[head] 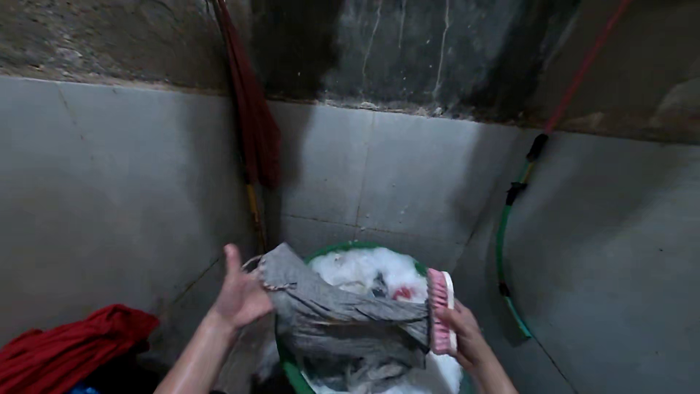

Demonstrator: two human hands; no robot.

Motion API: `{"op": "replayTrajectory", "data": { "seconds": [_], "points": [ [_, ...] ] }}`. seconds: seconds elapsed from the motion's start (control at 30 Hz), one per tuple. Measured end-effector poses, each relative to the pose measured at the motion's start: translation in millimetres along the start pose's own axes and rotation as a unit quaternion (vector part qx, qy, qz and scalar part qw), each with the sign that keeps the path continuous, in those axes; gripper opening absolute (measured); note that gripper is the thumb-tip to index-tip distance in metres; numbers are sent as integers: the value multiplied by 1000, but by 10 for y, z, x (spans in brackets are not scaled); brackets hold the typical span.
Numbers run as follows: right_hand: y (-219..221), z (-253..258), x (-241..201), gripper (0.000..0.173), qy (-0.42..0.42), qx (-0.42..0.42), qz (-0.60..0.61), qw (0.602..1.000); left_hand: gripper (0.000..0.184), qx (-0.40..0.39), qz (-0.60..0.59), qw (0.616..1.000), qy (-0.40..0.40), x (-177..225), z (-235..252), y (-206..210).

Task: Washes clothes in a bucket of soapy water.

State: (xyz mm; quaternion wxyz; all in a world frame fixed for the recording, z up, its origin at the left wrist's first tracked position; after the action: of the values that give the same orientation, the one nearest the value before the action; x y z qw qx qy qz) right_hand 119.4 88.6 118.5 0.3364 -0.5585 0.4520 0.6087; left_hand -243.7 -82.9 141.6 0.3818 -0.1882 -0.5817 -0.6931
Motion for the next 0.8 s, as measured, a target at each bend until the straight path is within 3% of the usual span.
{"op": "replayTrajectory", "data": {
  "seconds": [0.1, 0.17, 0.23, 0.3, 0.33, 0.37, 0.43, 0.5, 0.57, 0.6, 0.63, 0.7, 0.77, 0.8],
  "points": [
    [-73, 69, -363, 35, 2, -7, -106, 994, 98, -90, 16, 996, -14, 133, -274, -334],
    [11, 308, -559, 27, 12, -11, -134, 991, 97, -134, -4, 991, 26, 156, -248, -410],
    [147, 740, -559, 19, 20, 44, -171, 984, 95, -60, -15, 992, 106, 19, -107, -414],
    [351, 1199, -351, 37, 18, 160, -306, 938, 83, 124, -10, 980, 153, -336, 90, -392],
    [485, 1366, -169, 52, 17, 188, -375, 908, 68, 191, 15, 973, 132, -575, 186, -481],
    [700, 1449, 60, 63, 22, 177, -419, 890, 48, 260, 50, 961, 79, -814, 283, -633],
    [1410, 1408, 591, 59, 8, 90, -436, 895, 33, 373, 184, 909, 5, -1208, 472, -1011],
    [2192, 1151, 1161, 47, -21, -39, -322, 946, 33, 404, 350, 845, 19, -1415, 529, -1210],
    [2543, 947, 1715, 42, -73, -136, -269, 951, 32, 398, 485, 776, 58, -1421, 548, -1300],
    [2448, 958, 1923, 43, -109, -149, -327, 927, 34, 409, 520, 747, 63, -1396, 557, -1376],
    [2183, 1058, 2033, 46, -89, -142, -387, 907, 38, 428, 523, 734, 63, -1397, 555, -1466],
    [1314, 1423, 2038, 67, 10, -82, -405, 911, 41, 458, 512, 725, 56, -1418, 569, -1568],
    [381, 1773, 1870, 74, 45, 21, -410, 911, 41, 447, 516, 729, 42, -1429, 613, -1562],
    [30, 1850, 1755, 70, 60, 78, -465, 880, 41, 436, 525, 731, 28, -1442, 621, -1537]
  ]
}}
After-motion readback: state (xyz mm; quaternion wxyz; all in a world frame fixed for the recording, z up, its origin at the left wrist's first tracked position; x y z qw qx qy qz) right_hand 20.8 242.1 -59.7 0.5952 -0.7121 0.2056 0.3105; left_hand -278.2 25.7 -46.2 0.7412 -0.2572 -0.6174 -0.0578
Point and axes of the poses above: each hand's wrist, its own z-axis towards the middle knuckle, its own y-axis out of the palm, x = y × z, the point moved 1 cm from there along z, towards the middle knuckle, and after that the axes turned 7 degrees about y, right-handed, at the moved point
